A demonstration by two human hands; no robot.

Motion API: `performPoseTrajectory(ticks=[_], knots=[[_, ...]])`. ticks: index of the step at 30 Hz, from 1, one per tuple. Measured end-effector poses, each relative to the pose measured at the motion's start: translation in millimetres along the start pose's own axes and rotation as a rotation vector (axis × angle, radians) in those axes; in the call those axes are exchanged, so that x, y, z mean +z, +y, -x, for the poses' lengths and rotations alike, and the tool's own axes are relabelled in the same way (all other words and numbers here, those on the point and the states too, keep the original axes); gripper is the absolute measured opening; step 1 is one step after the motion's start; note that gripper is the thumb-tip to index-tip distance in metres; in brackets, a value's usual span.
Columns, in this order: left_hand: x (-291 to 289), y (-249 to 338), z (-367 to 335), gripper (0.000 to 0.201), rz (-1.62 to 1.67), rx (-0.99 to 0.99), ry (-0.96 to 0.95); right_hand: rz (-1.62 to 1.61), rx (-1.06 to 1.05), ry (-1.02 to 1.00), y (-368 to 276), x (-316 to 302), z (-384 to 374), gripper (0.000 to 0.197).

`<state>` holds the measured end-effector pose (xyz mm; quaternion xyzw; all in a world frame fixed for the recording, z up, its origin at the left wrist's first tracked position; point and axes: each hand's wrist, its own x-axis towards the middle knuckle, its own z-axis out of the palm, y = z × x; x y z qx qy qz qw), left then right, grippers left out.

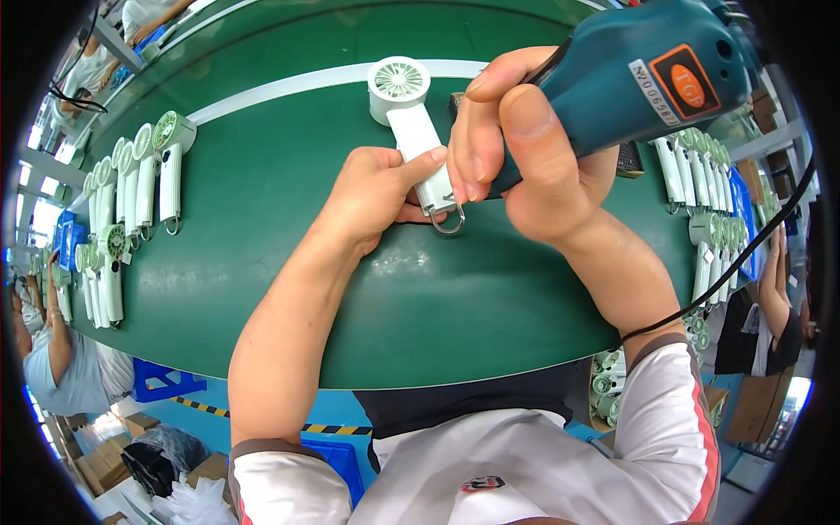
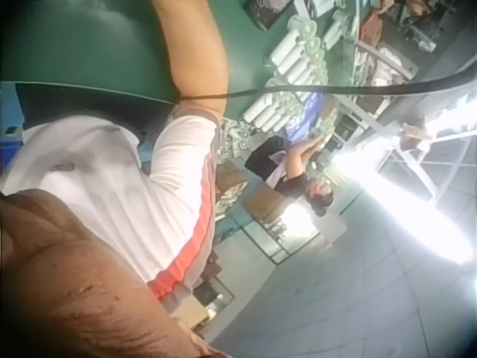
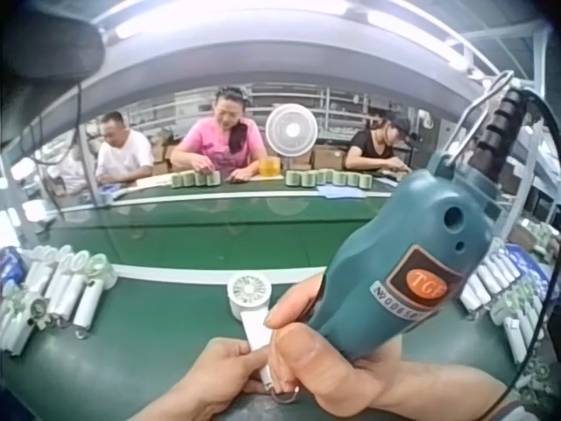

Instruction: The person assembles handheld electric fans by fitting the casing components together by hand and driving screws into the fan bodies using an electric screwdriver.

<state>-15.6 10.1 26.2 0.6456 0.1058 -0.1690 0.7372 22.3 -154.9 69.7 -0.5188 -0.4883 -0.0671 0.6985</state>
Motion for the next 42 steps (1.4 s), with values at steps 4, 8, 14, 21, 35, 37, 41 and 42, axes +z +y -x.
performPoseTrajectory(ticks=[4, 8, 14, 21, 35, 37, 41, 42], knots=[[4.5, 1.7, 0.3, 0.023, -0.016, -0.021, 0.045, -0.009, 0.013, 0.022, 4.4, 1.4, 1.4, 0.022], [3.4, -3.6, -1.7, 0.021, -0.059, -0.004, 0.059, -0.009, 0.018, 0.034, 9.4, 4.5, 4.6, 0.014], [4.0, -5.6, -4.5, 0.029, -0.062, 0.025, 0.071, -0.031, 0.038, 0.023, 12.5, 6.9, 7.2, 0.009], [4.9, -7.6, -6.6, 0.029, -0.048, 0.05, 0.096, -0.049, 0.109, 0.105, 7.6, 12.7, 4.4, 0.011], [3.0, -19.3, -13.2, 0.036, -0.038, 0.083, 0.124, 0.105, 0.008, 0.169, -28.4, -9.1, 16.0, 0.021], [10.3, -11.2, -7.8, 0.035, -0.07, 0.134, 0.119, 0.343, -0.344, 0.039, -52.7, -48.0, 2.2, 0.051], [4.8, -10.2, -8.8, 0.035, -0.174, 0.216, 0.188, 1.007, -0.139, -0.268, -100.2, -112.7, 34.3, 0.058], [0.6, -14.3, -12.1, 0.035, -0.25, 0.253, 0.266, 1.067, -0.061, -0.338, -95.3, -113.6, 46.4, 0.055]])
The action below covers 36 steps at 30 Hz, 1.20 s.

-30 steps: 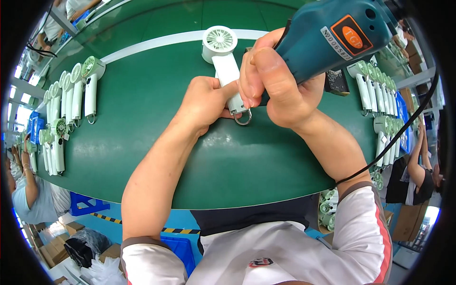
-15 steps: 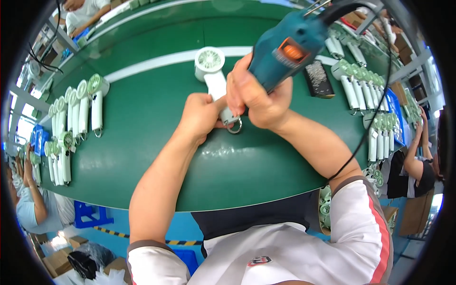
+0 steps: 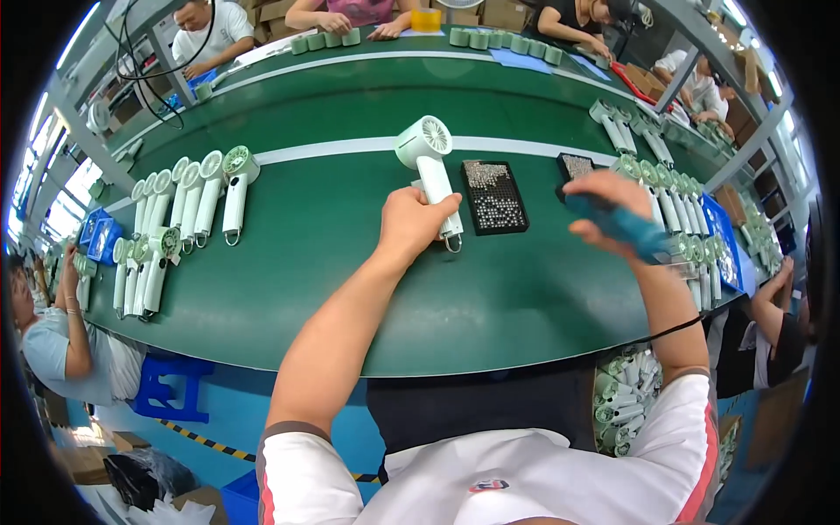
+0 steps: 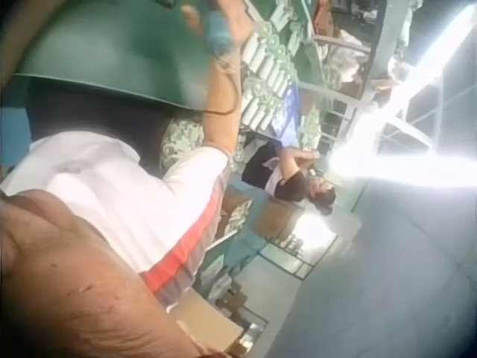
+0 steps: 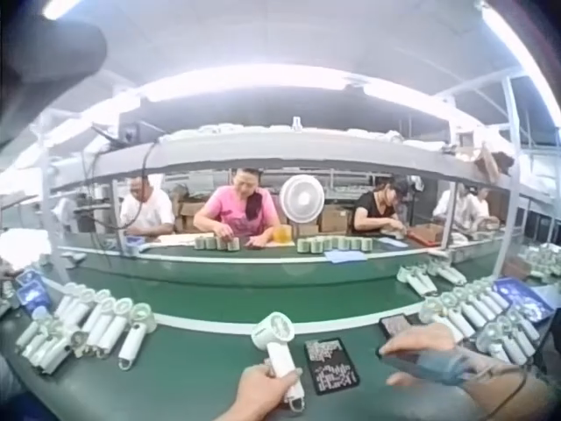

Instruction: The person assembles handheld electric fans by fitting the casing components together by hand and driving screws into the fan bodies using an electric screwdriver.

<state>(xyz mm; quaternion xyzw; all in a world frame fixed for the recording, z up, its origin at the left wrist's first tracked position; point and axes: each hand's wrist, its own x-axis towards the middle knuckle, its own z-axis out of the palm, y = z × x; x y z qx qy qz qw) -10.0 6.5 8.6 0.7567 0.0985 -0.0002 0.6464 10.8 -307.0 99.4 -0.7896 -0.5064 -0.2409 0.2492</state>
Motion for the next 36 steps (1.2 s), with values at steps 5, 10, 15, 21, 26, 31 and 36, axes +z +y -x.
performPoseTrajectory(ticks=[5, 10, 15, 21, 26, 31, 36], knots=[[2.0, -21.5, -17.7, 0.035, -0.058, 0.129, 0.097, 0.253, -0.137, -0.432, 8.3, 11.8, 35.5, 0.043], [5.3, 17.8, 15.3, 0.041, -0.216, 0.115, 0.236, 0.354, -0.161, -0.447, 22.7, 25.0, 51.1, 0.037], [-3.4, 22.3, 21.6, 0.044, -0.411, 0.096, 0.194, 0.329, -0.115, -0.498, 41.6, 32.4, 57.9, 0.042], [-19.9, 23.7, 54.8, 0.048, -0.703, -0.06, 0.065, 0.332, -0.123, -0.566, 53.2, 26.5, 68.0, 0.05], [-37.1, 5.6, 101.1, 0.056, -0.774, -0.08, 0.113, 0.408, -0.234, -0.473, 51.7, 19.5, 40.4, 0.051], [-29.6, 16.9, 132.1, 0.052, -0.912, -0.043, 0.118, 0.065, -0.136, -0.325, 8.3, 38.7, -12.6, 0.037], [-17.7, 20.8, 140.1, 0.051, -0.882, -0.036, 0.085, -0.177, -0.153, -0.585, -33.6, 64.1, -64.8, 0.054]])
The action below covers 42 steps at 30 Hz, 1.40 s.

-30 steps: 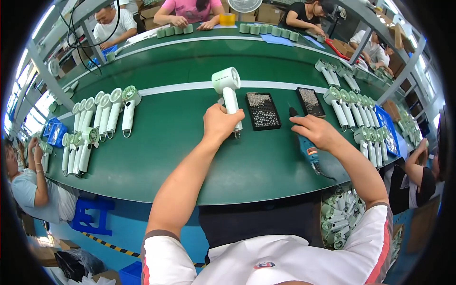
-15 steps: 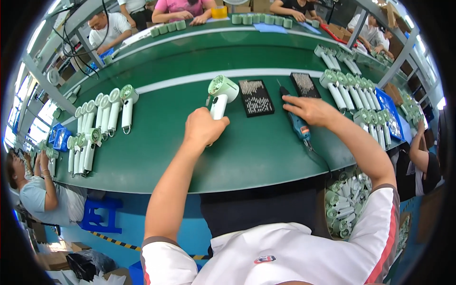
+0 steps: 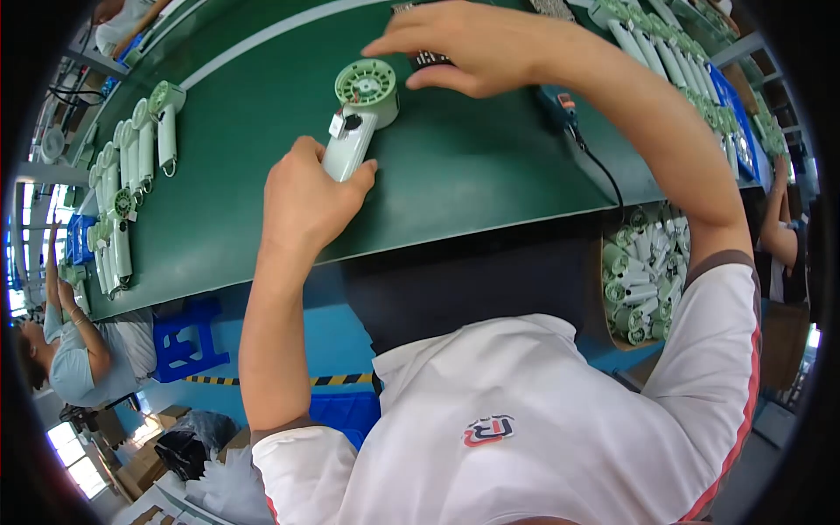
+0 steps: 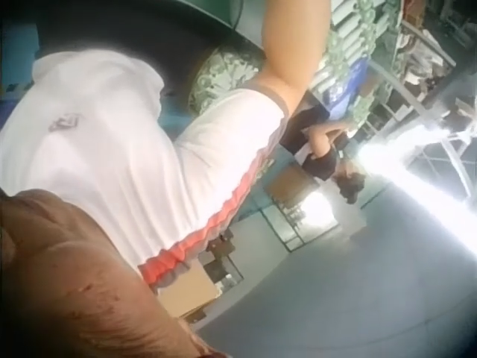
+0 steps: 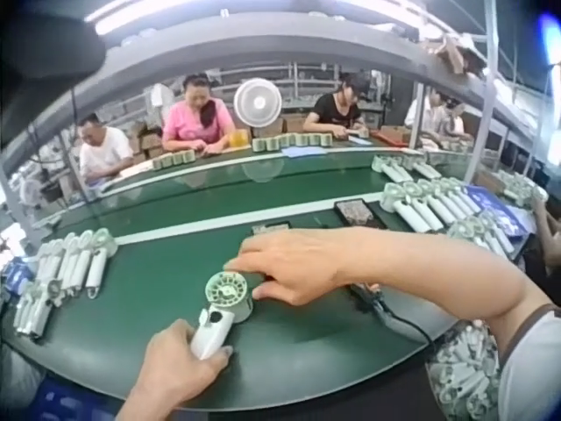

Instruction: The person assembles handheld electric fans by fitting the casing components together by hand and driving screws into the fan bodies using an electric screwdriver.

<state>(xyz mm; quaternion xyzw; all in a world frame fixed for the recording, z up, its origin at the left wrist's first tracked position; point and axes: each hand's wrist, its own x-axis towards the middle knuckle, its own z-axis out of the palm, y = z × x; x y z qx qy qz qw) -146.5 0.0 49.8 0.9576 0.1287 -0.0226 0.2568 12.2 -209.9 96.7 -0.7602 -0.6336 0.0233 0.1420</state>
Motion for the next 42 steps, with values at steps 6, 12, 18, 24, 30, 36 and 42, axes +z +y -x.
performPoseTrajectory(ticks=[6, 12, 18, 24, 30, 36, 42], knots=[[10.3, 16.6, 21.2, 0.053, 0.39, -0.14, -0.206, 0.112, 0.024, -0.278, -11.6, -11.5, -28.5, 0.063], [27.3, 10.0, 33.1, 0.049, 0.739, -0.007, -0.374, 0.053, 0.102, -0.455, -23.1, -27.8, -33.3, 0.059], [-11.6, -17.6, -23.4, 0.04, 0.65, 0.143, -0.396, -0.011, 0.083, -0.384, -14.6, -26.7, -30.4, 0.06], [-21.4, -3.8, -99.6, 0.049, 0.722, 0.161, -0.524, 0.041, 0.097, -0.432, -25.5, -31.4, -34.6, 0.057], [-5.3, -10.6, -131.2, 0.044, 0.74, 0.313, -0.77, -0.015, 0.083, -0.452, -24.4, -25.8, -44.1, 0.055], [-8.9, 9.1, -141.5, 0.034, 0.632, 0.265, -0.873, -0.337, -0.764, 0.078, 45.8, 26.2, -37.7, 0.055], [-9.6, -10.4, -133.9, 0.037, 0.718, 0.311, -0.849, -0.151, -0.401, -0.205, -7.8, -1.8, -71.7, 0.051]])
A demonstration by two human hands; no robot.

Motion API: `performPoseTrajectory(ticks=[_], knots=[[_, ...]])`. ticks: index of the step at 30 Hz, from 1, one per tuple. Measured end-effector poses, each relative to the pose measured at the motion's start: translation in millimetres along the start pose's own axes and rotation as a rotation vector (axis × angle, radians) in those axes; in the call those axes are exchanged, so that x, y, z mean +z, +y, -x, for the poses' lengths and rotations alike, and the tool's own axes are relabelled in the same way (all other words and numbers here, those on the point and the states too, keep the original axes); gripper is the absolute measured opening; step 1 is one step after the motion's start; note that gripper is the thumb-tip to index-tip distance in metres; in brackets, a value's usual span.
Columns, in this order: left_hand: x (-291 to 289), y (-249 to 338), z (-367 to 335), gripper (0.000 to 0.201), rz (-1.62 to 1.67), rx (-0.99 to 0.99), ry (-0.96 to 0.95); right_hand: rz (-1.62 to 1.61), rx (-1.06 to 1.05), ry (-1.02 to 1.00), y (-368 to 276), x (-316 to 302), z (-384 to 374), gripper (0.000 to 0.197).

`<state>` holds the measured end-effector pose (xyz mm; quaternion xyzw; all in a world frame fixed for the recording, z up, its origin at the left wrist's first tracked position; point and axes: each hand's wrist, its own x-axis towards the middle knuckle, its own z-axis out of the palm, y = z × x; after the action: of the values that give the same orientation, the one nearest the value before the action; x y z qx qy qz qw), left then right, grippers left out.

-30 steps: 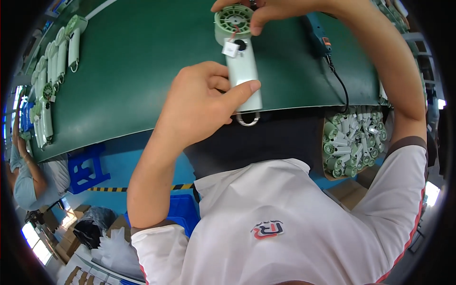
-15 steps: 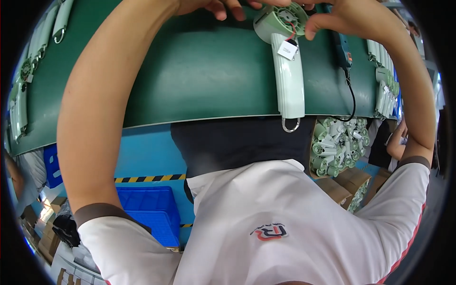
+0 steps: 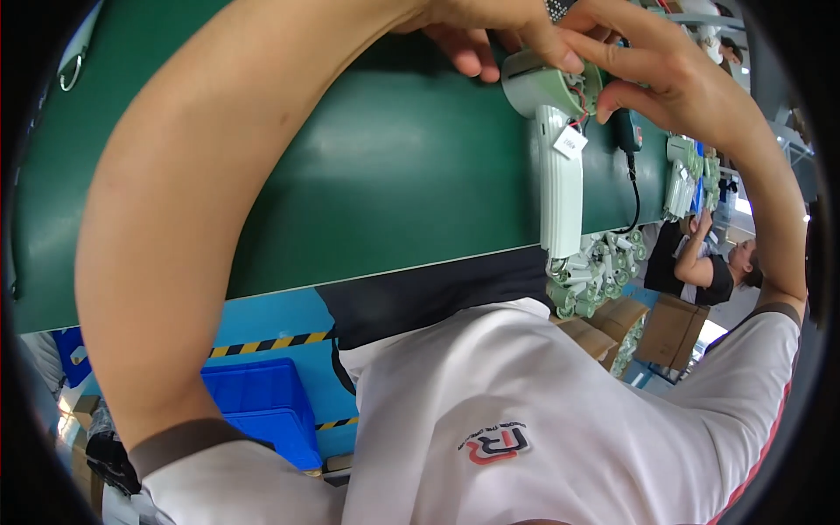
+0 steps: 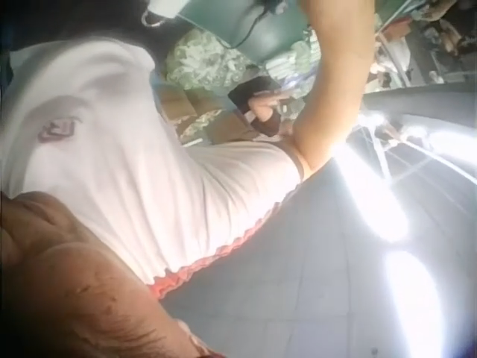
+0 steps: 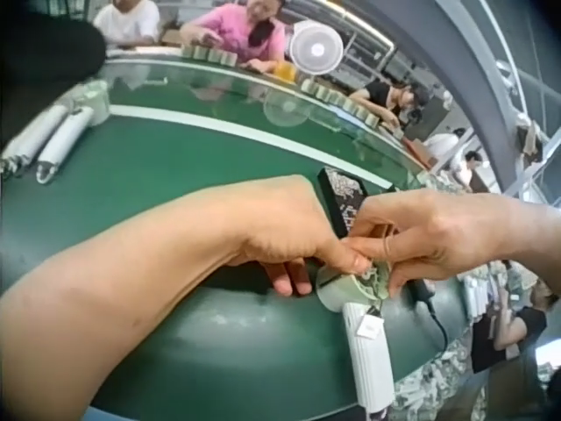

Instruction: The person assembles handheld electric fans by fitting the casing components together by hand and driving screws into the fan bodies using an electric screwdriver.

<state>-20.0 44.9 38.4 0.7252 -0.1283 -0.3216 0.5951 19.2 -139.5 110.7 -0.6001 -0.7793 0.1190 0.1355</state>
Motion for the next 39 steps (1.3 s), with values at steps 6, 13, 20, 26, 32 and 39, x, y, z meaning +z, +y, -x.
performPoseTrajectory(ticks=[6, 13, 20, 26, 32, 39], knots=[[1.1, -1.6, -5.9, 0.041, -0.01, 0.043, -0.005, 0.049, 0.702, -0.347, -35.7, -13.0, 37.3, 0.076], [4.1, -1.8, -2.2, 0.038, 0.006, 0.039, 0.019, 0.062, 0.703, -0.33, -39.6, -10.5, 33.4, 0.076], [1.6, -7.0, 4.5, 0.03, 0.076, 0.06, 0.091, -0.041, 0.775, -0.104, -44.4, 11.7, 31.8, 0.066], [-4.6, 9.3, 10.9, 0.024, -0.093, 0.046, 0.268, 0.178, 0.886, 0.048, -56.3, 35.8, 13.6, 0.046], [-29.8, 3.7, 20.2, 0.052, -0.412, 0.348, 0.035, 0.05, 0.939, 0.179, -54.8, 35.6, 12.0, 0.056], [28.9, 44.3, 32.8, 0.068, -0.623, 0.114, 0.153, 0.112, 0.747, 0.199, -44.7, 49.5, 37.1, 0.042]])
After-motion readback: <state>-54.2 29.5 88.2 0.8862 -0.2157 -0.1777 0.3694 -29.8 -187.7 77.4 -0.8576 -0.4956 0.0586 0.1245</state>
